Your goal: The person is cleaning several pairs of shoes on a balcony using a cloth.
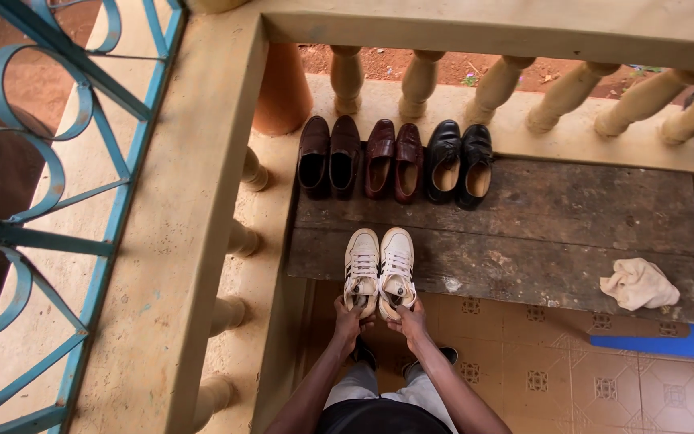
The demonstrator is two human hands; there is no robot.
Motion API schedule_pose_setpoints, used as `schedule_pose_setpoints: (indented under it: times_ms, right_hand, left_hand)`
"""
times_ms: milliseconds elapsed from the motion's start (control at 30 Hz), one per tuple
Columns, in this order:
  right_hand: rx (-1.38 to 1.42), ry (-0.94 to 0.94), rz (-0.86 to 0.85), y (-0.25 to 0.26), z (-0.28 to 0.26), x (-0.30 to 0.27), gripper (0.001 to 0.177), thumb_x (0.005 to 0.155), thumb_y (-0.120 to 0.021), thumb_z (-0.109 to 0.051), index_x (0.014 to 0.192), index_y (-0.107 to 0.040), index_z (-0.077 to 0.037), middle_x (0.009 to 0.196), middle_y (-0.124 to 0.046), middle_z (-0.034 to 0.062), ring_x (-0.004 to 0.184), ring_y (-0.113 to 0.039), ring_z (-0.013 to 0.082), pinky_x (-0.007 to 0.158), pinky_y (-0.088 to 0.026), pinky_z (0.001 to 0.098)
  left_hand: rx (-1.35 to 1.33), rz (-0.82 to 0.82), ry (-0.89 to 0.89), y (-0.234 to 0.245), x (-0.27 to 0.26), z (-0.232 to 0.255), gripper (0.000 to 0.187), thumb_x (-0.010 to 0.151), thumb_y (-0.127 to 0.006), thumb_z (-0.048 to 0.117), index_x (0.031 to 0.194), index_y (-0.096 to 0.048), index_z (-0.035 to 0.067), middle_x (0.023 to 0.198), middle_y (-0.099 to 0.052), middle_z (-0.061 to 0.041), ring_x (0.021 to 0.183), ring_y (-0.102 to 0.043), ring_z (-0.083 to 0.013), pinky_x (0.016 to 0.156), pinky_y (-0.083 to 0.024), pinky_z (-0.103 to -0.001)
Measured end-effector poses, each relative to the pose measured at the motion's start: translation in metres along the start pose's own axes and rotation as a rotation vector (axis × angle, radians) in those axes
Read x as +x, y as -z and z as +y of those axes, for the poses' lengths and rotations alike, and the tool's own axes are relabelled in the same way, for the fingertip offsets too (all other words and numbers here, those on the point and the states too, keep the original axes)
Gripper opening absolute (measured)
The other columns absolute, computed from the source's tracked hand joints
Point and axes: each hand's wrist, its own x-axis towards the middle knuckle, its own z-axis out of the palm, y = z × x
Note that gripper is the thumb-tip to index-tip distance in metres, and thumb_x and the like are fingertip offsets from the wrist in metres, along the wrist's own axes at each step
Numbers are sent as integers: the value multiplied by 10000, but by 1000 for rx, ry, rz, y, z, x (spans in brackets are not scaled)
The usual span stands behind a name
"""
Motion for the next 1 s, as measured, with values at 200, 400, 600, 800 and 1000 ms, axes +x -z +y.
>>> schedule_pose_setpoints:
  times_ms: [200,400,600,800,1000]
  right_hand:
    - [68,35,24,57,-8,-19,575,960,-543,-111,1498,-359,-195,1151,-719,162,829,-751,256,655,-635,363]
    - [144,42,84,118,-22,-32,513,979,-538,-107,1458,-371,-184,1162,-708,157,847,-752,252,672,-642,358]
    - [263,111,119,184,-22,-36,519,951,-538,-82,1455,-427,-140,1125,-729,162,803,-741,258,643,-630,366]
    - [312,110,200,246,-30,-45,587,946,-547,-78,1502,-390,-179,1124,-728,164,801,-736,249,643,-623,362]
    - [376,136,226,306,-34,-36,623,936,-544,-76,1522,-365,-194,1136,-724,155,785,-736,252,625,-619,370]
  left_hand:
    - [71,-70,-31,-47,-2,-19,593,971,-483,52,1469,-180,160,1161,-648,-203,790,-727,-233,642,-608,-355]
    - [161,-128,20,-111,-14,-30,562,987,-477,78,1467,-193,148,1168,-638,-186,798,-716,-231,637,-613,-374]
    - [229,-193,64,-174,-22,-53,583,984,-468,81,1475,-167,175,1168,-632,-184,808,-711,-232,656,-607,-371]
    - [321,-251,76,-231,-17,-86,571,987,-470,81,1474,-181,149,1160,-630,-182,812,-716,-237,652,-610,-374]
    - [335,-281,99,-289,-21,-108,565,999,-487,113,1468,-180,183,1141,-650,-189,806,-712,-236,654,-606,-371]
